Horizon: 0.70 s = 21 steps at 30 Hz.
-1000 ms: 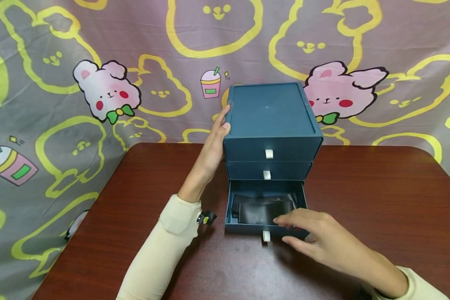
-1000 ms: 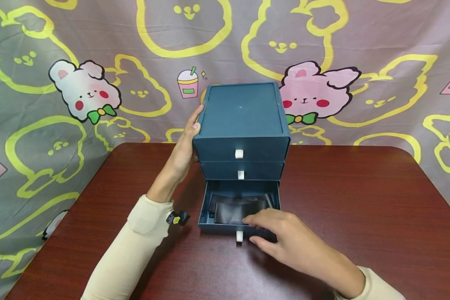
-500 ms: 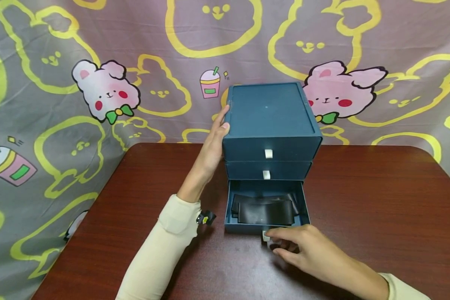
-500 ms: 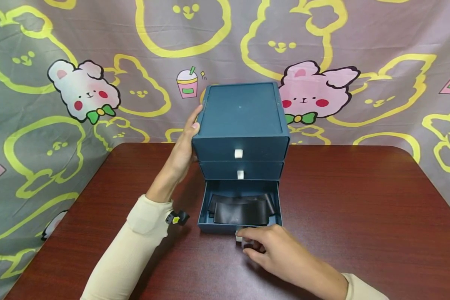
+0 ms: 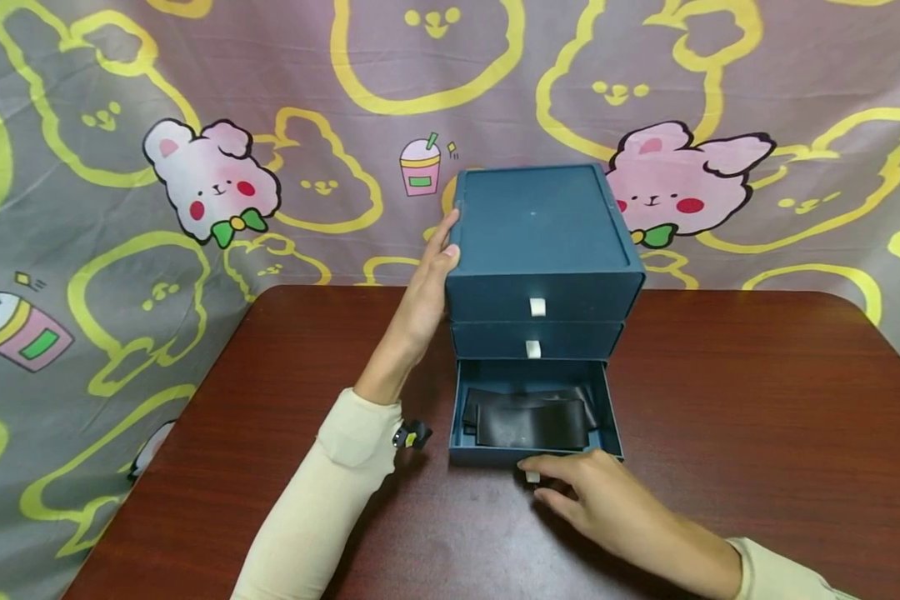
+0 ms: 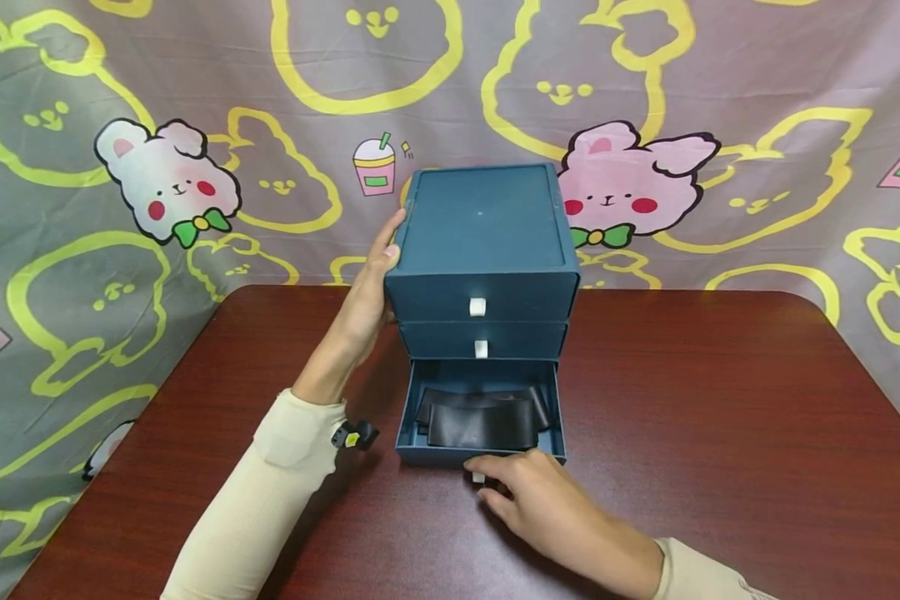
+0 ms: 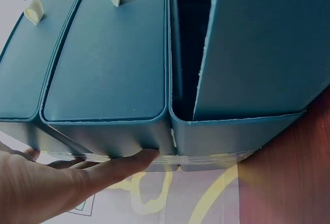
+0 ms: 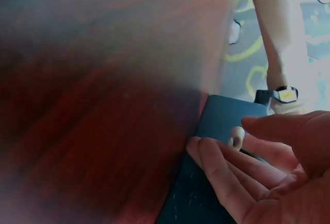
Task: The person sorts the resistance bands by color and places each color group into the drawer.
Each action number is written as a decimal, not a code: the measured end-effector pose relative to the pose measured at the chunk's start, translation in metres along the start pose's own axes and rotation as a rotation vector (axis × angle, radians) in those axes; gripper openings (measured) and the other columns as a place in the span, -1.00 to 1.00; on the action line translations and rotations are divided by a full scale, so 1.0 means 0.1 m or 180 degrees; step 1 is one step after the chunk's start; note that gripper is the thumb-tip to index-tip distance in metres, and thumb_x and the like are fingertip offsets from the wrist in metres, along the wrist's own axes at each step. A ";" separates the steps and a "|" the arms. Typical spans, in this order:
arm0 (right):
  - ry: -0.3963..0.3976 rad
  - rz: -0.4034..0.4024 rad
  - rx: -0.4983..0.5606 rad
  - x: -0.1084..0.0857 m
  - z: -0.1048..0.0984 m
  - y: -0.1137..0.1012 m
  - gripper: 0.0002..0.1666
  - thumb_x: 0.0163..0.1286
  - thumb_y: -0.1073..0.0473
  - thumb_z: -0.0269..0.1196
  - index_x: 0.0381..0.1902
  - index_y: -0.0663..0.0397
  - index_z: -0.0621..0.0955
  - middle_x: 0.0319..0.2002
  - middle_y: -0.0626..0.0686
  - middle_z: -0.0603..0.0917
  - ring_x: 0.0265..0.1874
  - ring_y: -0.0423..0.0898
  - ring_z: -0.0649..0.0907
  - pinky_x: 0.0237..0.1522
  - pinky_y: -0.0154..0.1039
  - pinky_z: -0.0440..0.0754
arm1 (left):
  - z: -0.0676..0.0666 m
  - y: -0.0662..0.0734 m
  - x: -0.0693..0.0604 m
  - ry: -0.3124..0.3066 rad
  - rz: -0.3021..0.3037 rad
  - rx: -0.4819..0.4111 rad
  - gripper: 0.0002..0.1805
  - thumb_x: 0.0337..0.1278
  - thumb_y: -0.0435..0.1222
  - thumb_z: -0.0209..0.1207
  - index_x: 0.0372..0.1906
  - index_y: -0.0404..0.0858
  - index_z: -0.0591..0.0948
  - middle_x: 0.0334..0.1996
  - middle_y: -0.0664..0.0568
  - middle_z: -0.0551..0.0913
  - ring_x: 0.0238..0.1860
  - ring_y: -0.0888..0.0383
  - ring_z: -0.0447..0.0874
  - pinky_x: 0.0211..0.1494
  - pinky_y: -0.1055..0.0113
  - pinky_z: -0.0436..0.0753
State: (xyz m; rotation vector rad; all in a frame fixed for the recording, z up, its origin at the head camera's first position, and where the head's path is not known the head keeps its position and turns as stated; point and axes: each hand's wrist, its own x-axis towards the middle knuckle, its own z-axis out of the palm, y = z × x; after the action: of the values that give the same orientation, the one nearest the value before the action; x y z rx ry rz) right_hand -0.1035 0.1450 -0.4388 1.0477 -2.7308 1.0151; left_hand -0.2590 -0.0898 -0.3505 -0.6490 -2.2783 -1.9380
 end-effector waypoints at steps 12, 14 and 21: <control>0.0285 -0.0132 -0.0296 0.11 0.05 0.03 -0.75 0.30 0.39 0.42 -0.13 0.00 0.82 -0.21 -0.07 0.87 -0.20 -0.24 0.81 -0.27 -0.24 0.79 | 0.00 0.00 -0.01 0.0009 -0.0021 0.0017 -0.33 0.63 -0.01 -0.26 0.71 0.08 0.01 0.72 0.17 -0.10 0.71 0.14 -0.18 0.71 -0.20 -0.16; 0.0275 -0.0107 -0.0292 0.14 0.02 0.03 -0.75 0.31 0.39 0.41 -0.12 0.01 0.82 -0.20 -0.06 0.87 -0.21 -0.24 0.81 -0.29 -0.27 0.78 | 0.00 0.00 -0.01 0.0005 -0.0014 0.0018 -0.33 0.63 -0.01 -0.26 0.71 0.07 0.00 0.72 0.16 -0.10 0.71 0.13 -0.18 0.70 -0.21 -0.16; 0.0292 0.0021 -0.0327 0.25 -0.04 0.09 -0.76 0.33 0.37 0.40 -0.11 0.00 0.82 -0.17 -0.05 0.87 -0.31 -0.38 0.73 -0.42 -0.41 0.59 | 0.00 0.00 -0.01 -0.0003 -0.0006 0.0012 -0.32 0.63 -0.01 -0.26 0.71 0.07 0.00 0.72 0.15 -0.11 0.71 0.11 -0.18 0.69 -0.25 -0.18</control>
State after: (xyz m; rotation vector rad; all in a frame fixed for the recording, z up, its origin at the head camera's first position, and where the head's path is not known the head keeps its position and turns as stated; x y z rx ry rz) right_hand -0.1292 0.1375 -0.4344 0.9527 -2.6829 0.8898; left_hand -0.2582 -0.0904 -0.3510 -0.6477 -2.2834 -1.9342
